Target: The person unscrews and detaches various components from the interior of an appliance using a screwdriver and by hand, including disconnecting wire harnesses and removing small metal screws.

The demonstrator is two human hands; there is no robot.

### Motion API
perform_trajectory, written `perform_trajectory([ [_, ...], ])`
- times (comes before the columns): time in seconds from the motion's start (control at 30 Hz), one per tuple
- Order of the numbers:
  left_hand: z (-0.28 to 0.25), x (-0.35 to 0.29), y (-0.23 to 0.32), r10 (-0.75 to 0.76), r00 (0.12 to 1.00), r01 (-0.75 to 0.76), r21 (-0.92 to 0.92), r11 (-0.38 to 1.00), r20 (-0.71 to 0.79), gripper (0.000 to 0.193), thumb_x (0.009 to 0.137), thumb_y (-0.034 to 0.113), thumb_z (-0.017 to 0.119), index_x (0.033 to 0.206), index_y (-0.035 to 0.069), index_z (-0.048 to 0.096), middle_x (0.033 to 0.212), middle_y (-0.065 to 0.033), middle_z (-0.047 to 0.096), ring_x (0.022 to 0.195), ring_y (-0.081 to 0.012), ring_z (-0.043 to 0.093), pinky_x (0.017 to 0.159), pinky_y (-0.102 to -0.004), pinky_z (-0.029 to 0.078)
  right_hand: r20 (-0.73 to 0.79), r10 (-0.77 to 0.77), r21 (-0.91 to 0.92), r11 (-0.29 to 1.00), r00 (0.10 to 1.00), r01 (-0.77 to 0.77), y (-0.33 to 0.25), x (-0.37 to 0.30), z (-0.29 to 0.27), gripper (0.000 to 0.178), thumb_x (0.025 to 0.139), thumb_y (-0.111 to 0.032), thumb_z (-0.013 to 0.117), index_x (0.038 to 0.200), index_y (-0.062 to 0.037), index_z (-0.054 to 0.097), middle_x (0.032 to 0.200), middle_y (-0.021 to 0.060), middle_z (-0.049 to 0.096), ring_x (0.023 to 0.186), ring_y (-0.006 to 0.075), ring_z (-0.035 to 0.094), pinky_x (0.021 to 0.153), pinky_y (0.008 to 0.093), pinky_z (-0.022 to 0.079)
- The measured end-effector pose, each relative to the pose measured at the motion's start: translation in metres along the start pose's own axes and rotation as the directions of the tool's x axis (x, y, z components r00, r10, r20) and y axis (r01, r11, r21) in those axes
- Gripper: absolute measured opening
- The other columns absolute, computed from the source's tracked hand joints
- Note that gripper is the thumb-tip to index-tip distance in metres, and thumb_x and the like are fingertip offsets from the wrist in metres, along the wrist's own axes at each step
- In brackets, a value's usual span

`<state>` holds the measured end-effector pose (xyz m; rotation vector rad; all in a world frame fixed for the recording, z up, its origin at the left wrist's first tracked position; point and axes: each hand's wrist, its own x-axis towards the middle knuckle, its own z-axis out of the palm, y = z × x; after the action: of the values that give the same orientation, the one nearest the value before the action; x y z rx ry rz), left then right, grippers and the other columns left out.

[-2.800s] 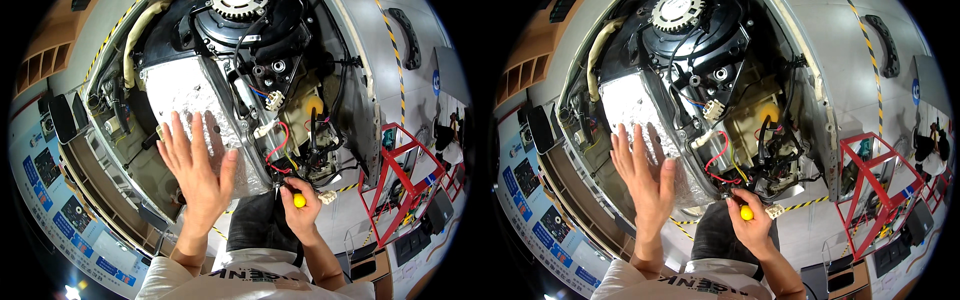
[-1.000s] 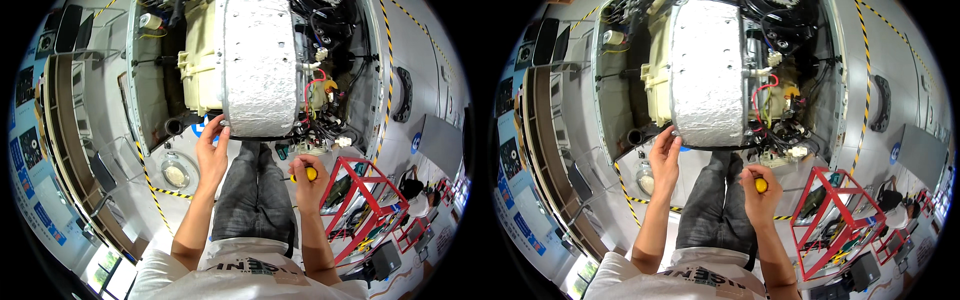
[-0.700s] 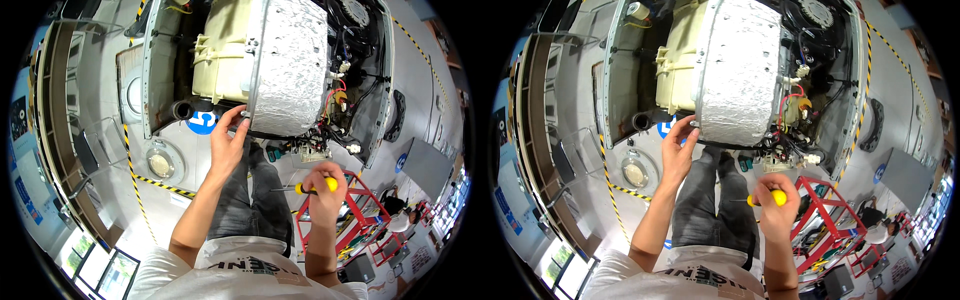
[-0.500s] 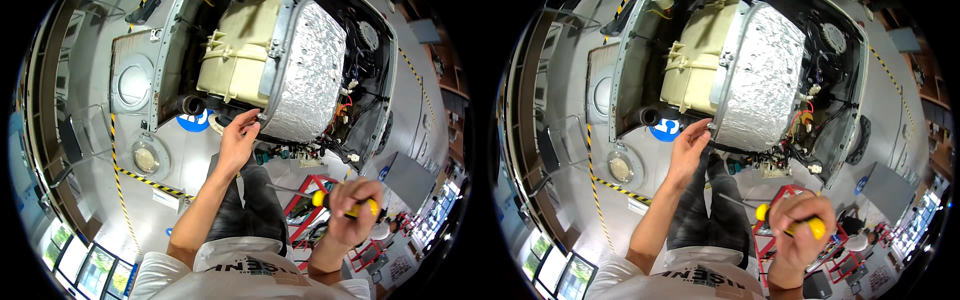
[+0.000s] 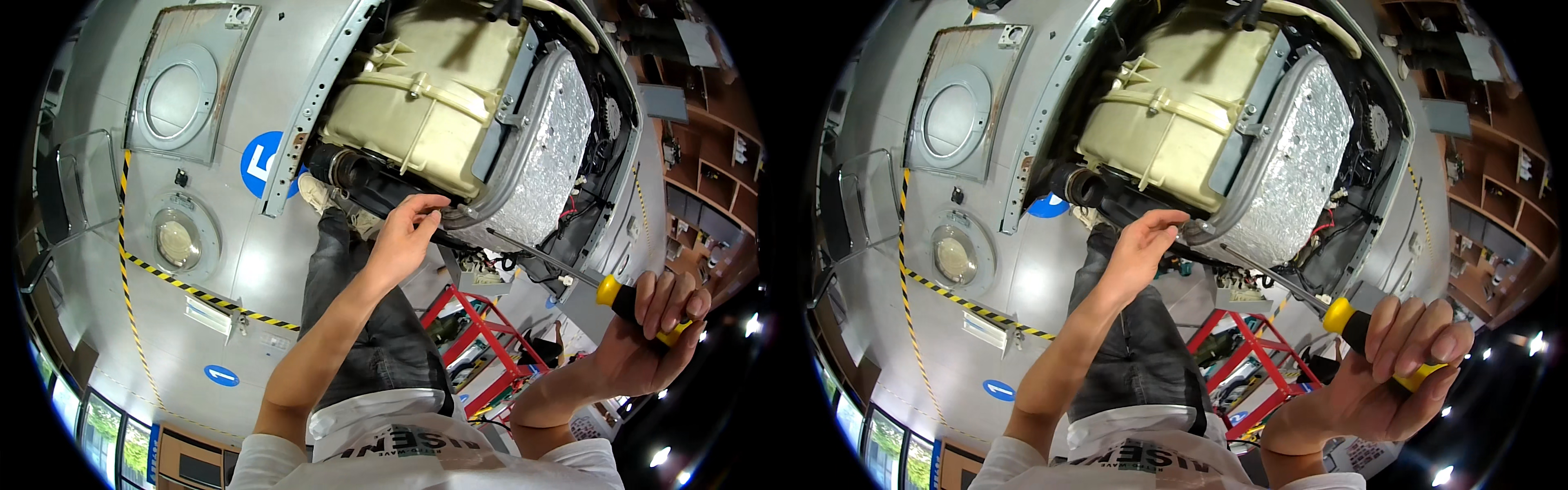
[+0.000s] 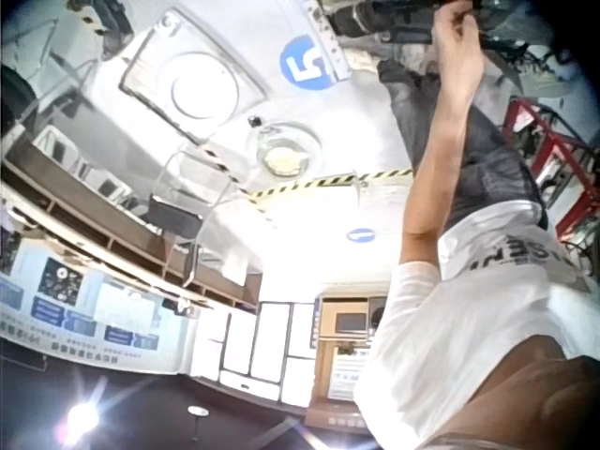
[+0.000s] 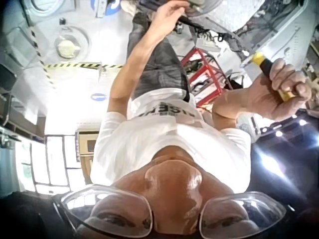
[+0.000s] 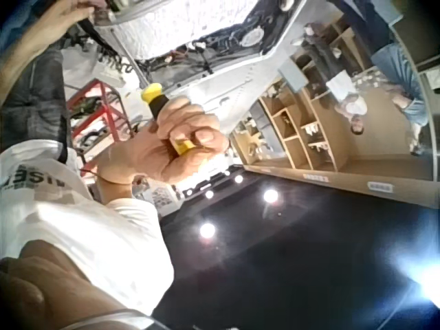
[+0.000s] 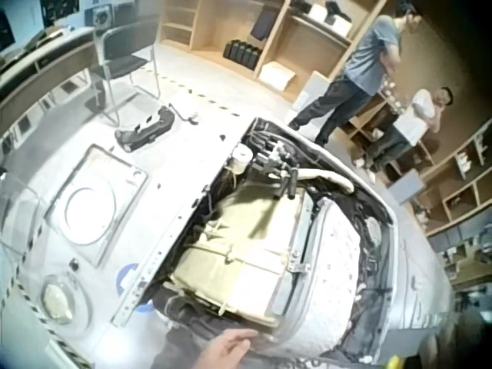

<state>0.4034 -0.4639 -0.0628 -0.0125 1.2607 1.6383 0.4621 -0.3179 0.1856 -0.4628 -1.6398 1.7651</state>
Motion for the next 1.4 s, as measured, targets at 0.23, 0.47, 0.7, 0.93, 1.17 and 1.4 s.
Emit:
perform_trajectory([
  [0.23,-0.03,-0.002,-0.015,0.056,0.998,-0.051,0.171,0.984,-0.027,0.027,0.095,0.006,0.061,0.12,-0.004,0.062,0.111,-0.0083,0.064,0.094,-0.011,0.061,0.083,-0.0261,0.05,0.04,0.04,-0.042,0.998,0.998,-0.038,0.018,0.013,0.018,0.017,0.1,-0.022,0.054,0.1,-0.0044,0.052,0.077,0.0033,0.048,0.059,0.008,0.04,0.059,0.0254,0.033],
  [0.47,-0.035,-0.007,-0.02,-0.022,0.999,0.012,0.209,0.978,0.044,0.034,0.09,0.01,0.07,0.121,-0.002,0.063,0.111,-0.0113,0.068,0.096,-0.0138,0.064,0.085,-0.0277,0.05,0.006,0.086,-0.014,0.996,0.996,-0.086,0.026,0.017,0.025,0.017,0.098,-0.02,0.057,0.098,-0.0048,0.05,0.078,0.0028,0.044,0.058,0.0078,0.038,0.059,0.0248,0.034],
  [0.7,-0.026,-0.006,-0.025,-0.07,0.995,0.058,0.17,0.984,0.068,0.033,0.09,0.014,0.071,0.119,-0.002,0.064,0.105,-0.0102,0.07,0.095,-0.0138,0.064,0.085,-0.0286,0.05,-0.031,0.068,-0.052,0.996,0.997,-0.07,0.029,0.014,0.028,0.016,0.097,-0.019,0.057,0.093,-0.0064,0.049,0.074,0.0011,0.043,0.054,0.0065,0.038,0.057,0.0246,0.033],
  [0.93,-0.021,-0.006,-0.031,-0.191,0.977,0.198,-0.069,0.978,0.097,0.025,0.092,0.009,0.068,0.114,-0.002,0.065,0.1,-0.0057,0.07,0.092,-0.0112,0.062,0.083,-0.0279,0.049,-0.069,0.123,-0.024,0.992,0.99,-0.125,0.042,0.009,0.026,0.017,0.098,-0.022,0.056,0.091,-0.007,0.05,0.071,-0.0006,0.041,0.052,0.0056,0.037,0.054,0.0236,0.031],
  [1.17,-0.021,-0.007,-0.034,-0.175,0.979,0.186,-0.105,0.977,0.109,0.022,0.093,0.008,0.067,0.112,-0.002,0.064,0.103,-0.0059,0.069,0.092,-0.0104,0.059,0.085,-0.0268,0.047,-0.041,0.195,-0.076,0.977,0.98,-0.198,0.064,0.001,0.019,0.018,0.098,-0.023,0.056,0.095,-0.0059,0.05,0.074,0.001,0.044,0.056,0.008,0.038,0.055,0.025,0.031],
  [1.4,-0.023,-0.008,-0.033,-0.194,0.975,0.205,-0.11,0.972,0.11,0.021,0.093,0.007,0.067,0.111,-0.002,0.065,0.104,-0.0062,0.068,0.093,-0.0103,0.059,0.086,-0.0269,0.046,-0.006,0.238,-0.091,0.967,0.971,-0.238,0.074,-0.002,0.016,0.019,0.099,-0.024,0.056,0.098,-0.0049,0.05,0.077,0.003,0.046,0.059,0.0094,0.039,0.056,0.0261,0.032],
])
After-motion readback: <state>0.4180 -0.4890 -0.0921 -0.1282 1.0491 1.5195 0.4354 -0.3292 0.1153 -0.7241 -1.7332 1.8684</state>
